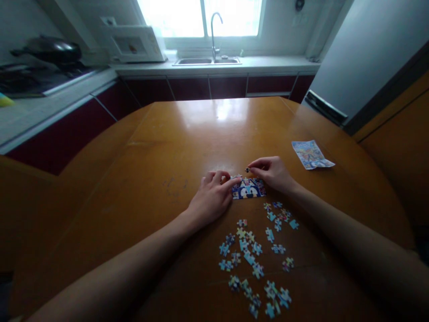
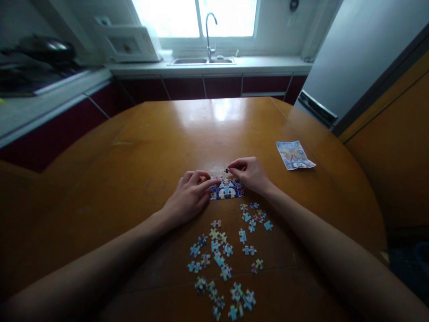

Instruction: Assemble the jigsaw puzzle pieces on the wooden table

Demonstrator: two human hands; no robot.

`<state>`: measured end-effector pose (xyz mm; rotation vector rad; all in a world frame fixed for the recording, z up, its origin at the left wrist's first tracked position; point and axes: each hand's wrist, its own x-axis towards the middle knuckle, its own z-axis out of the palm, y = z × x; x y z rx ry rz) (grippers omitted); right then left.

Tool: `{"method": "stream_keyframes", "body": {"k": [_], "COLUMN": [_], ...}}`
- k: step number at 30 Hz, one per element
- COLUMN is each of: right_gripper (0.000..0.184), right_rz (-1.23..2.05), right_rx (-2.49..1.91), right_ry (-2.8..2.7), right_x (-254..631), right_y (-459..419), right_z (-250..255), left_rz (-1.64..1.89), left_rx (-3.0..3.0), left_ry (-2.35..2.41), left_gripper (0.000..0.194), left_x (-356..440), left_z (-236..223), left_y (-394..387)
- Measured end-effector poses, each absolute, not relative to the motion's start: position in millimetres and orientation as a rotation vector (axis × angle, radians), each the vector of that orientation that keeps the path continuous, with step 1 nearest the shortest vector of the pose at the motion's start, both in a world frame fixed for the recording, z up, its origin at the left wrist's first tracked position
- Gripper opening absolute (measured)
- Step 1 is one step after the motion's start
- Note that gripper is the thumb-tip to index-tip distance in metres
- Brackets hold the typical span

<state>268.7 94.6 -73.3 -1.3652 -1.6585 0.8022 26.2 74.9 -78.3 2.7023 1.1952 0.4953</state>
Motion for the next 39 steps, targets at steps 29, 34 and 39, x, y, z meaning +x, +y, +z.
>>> {"method": "stream_keyframes", "body": {"k": [29,34,39], "right_gripper": [0.009,0.008,0.005], "right_rz": [0.648,0.634,0.580], "right_rx": [-1.284,-1.286,-1.304], "right_ry": [-1.941,-1.945,-1.956], "right_x": [266.3,266.0,263.8], "right_y": [99.8,99.7,99.0], "right_z": [-86.5,-88.1,-88.1], "left_rz": [0.496,0.497,0.467], "left_rx": [2.710,2.713,2.715], "left_ry": [1.196,1.208,1.216], "left_gripper": [0.040,0.040,0.040], "left_x": [24.8,24.7,25.3], "left_z": [-78.8,-79.4,-77.4], "left_y": [74.7,75.2,74.3]}}
